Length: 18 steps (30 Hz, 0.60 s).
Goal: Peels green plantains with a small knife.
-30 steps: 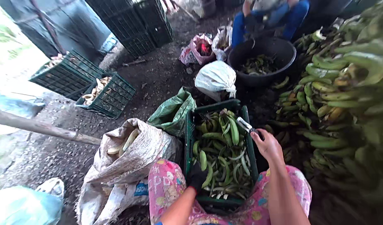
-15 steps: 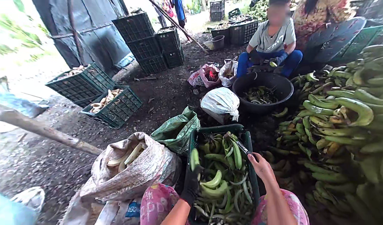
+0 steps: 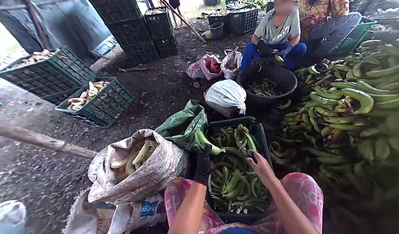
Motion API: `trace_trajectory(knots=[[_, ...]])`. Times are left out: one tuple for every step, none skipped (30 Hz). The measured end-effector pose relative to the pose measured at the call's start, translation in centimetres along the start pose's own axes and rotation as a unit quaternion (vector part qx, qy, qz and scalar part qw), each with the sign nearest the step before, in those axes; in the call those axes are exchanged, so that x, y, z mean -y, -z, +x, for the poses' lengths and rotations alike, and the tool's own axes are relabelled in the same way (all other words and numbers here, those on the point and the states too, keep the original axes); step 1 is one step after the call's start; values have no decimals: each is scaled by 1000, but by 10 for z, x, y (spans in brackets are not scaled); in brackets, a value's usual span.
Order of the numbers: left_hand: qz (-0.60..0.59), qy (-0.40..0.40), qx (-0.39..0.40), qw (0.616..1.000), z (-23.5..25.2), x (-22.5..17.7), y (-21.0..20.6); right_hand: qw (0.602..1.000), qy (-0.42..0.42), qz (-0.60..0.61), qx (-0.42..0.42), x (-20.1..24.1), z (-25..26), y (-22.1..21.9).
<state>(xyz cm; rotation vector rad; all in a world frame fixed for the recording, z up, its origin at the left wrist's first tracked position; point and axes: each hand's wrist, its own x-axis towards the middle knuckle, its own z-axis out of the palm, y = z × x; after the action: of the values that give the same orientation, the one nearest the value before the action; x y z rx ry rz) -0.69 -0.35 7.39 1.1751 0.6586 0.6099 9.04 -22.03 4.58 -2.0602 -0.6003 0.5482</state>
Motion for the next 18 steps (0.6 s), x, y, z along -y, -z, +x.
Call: trace_trajectory(knots=[[38,-6,-11,999,-6,-1,4,1000,3,23,16,4,-9,-12],[72,-5,-32,997,-9,-1,7,999,-3,48,24,5,-17,-26],[75,2,-52,996,-8,2,10,997,-18,71,30,4,-24,-41],[62,13,-72,995,-6,10,15,994,-39,90,40,2,-29,-54],[34,29,-91,995,-4,17,18,991,-62,108,54,0,-33,-65],[-1,37,-99,994,-1,25,23,987,-77,123,67,0,-34,-73],[-37,37,-89,995,2,33,28,985,-78,130,77,2,-36,-80],[-60,34,-83,994,4,37,33,985,-72,130,86,4,-36,-84],[-69,32,-74,994,4,37,35,986,-65,124,94,8,-34,-86],[-72,27,-67,995,4,35,36,986,-63,115,100,12,-31,-86],[-74,21,-62,995,4,32,36,987,-65,107,100,17,-25,-85],[-66,15,-61,996,5,29,34,988,-68,104,96,23,-19,-83],[-54,7,-58,997,4,26,33,988,-66,110,86,31,-13,-80],[-40,-4,-48,998,3,24,33,988,-52,126,67,42,-8,-75],[-19,-12,-40,999,2,22,32,987,-22,154,41,56,-5,-70],[3,-14,-36,999,1,20,31,982,21,188,13,70,-4,-63],[20,-13,-36,999,-1,19,31,974,71,216,-14,82,-4,-58],[26,-11,-30,999,-1,21,31,963,116,239,-40,91,-4,-55]])
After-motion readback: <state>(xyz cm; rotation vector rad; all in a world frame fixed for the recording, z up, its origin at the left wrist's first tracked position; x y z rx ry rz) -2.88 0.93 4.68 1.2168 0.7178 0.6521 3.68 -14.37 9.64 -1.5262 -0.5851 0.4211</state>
